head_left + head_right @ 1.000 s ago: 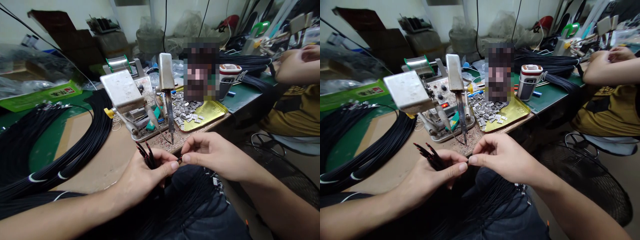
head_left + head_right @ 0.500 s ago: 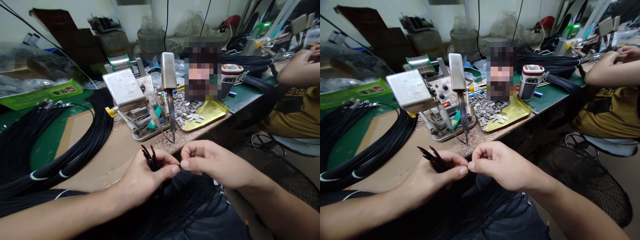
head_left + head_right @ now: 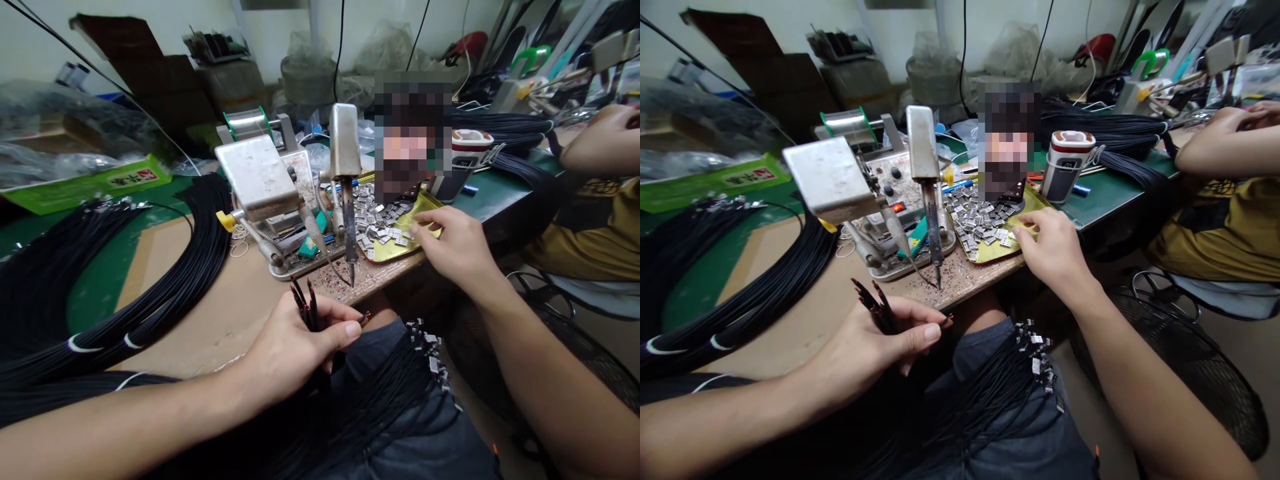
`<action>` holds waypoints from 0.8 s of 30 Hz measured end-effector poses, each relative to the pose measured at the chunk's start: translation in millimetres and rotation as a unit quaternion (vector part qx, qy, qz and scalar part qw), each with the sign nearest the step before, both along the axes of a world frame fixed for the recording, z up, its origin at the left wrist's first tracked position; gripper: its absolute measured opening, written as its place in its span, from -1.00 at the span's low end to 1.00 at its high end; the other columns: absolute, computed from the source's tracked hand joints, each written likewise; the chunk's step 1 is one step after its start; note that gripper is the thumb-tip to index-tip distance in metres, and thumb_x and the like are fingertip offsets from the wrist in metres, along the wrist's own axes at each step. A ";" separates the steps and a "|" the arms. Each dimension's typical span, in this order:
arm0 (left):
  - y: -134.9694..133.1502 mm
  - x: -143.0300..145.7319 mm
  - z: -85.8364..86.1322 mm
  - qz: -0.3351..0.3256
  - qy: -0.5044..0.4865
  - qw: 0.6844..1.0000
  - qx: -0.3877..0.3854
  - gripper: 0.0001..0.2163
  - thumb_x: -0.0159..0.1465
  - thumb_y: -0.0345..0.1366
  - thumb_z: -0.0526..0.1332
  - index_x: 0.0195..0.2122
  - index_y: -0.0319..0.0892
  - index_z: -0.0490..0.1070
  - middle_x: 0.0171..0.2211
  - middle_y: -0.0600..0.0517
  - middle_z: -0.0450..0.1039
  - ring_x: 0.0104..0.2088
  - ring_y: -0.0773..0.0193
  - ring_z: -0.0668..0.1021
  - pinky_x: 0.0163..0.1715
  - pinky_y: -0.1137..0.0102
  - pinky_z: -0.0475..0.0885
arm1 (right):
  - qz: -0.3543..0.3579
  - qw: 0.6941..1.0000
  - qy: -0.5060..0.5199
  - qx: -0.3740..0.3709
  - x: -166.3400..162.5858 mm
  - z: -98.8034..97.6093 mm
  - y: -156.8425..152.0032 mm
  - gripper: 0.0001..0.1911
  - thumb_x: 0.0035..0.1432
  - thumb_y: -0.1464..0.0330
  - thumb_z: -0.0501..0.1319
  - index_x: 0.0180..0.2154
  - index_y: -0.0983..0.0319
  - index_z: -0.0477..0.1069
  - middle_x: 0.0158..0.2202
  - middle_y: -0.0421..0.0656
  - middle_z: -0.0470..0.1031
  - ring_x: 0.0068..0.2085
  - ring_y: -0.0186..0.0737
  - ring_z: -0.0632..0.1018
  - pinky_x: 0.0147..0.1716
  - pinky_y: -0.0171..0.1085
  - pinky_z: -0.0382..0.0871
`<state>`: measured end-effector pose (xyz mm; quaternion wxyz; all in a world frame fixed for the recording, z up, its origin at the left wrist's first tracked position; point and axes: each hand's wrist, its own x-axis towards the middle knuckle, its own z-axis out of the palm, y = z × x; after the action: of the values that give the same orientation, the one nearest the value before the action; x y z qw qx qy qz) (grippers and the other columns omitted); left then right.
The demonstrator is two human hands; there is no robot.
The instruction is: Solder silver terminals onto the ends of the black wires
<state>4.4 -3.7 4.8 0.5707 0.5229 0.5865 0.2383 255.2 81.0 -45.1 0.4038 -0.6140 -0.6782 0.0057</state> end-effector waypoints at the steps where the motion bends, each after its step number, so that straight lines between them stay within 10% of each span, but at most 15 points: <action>1: 0.3 0.2 0.7 0.003 -0.004 1.000 -0.001 -0.77 0.00 -0.23 0.39 -0.38 -0.29 0.61 -0.64 0.08 0.43 -0.70 0.43 0.38 -0.71 0.52 0.27 | -0.003 1.000 -0.029 -0.011 1.0 -4.5 5.5 -0.83 0.09 0.39 0.25 -0.26 0.26 0.58 -0.25 -0.03 0.59 -0.21 -0.01 0.51 -0.19 -0.11 0.33; 11: 3.1 -0.1 1.7 0.003 -0.023 1.000 -0.003 -0.71 0.03 -0.22 0.40 -0.27 -0.30 0.62 -0.63 0.11 0.42 -0.69 0.46 0.36 -0.68 0.55 0.23 | 0.017 0.999 -0.049 -0.018 0.5 -11.7 10.2 -0.90 0.11 0.45 0.15 -0.33 0.23 0.44 -0.36 -0.08 0.50 -0.24 -0.02 0.44 -0.23 -0.11 0.30; 17: 6.7 -4.6 -3.1 0.022 -0.034 0.999 0.022 -0.71 0.07 -0.21 0.41 -0.24 -0.28 0.62 -0.62 0.11 0.41 -0.67 0.47 0.36 -0.65 0.55 0.21 | 0.061 0.983 0.170 0.021 -12.0 9.0 -18.8 -0.82 0.23 0.44 0.12 -0.21 0.20 0.49 -0.32 -0.12 0.49 -0.31 -0.16 0.50 -0.26 -0.16 0.40; 24: 10.7 -2.8 -2.1 0.079 -0.055 0.994 0.047 -0.79 0.06 -0.24 0.43 -0.34 -0.28 0.63 -0.53 0.04 0.51 -0.61 0.46 0.31 -0.65 0.55 0.16 | 0.261 0.779 0.511 -0.255 -62.7 16.0 -62.8 -0.76 0.10 0.36 0.37 -0.17 0.24 0.47 -0.29 -0.14 0.58 -0.32 -0.22 0.63 -0.20 -0.19 0.55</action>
<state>1.6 7.0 2.7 0.5566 0.4872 0.5816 0.3386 192.5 18.1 -29.1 0.5024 -0.4015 -0.4805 0.5962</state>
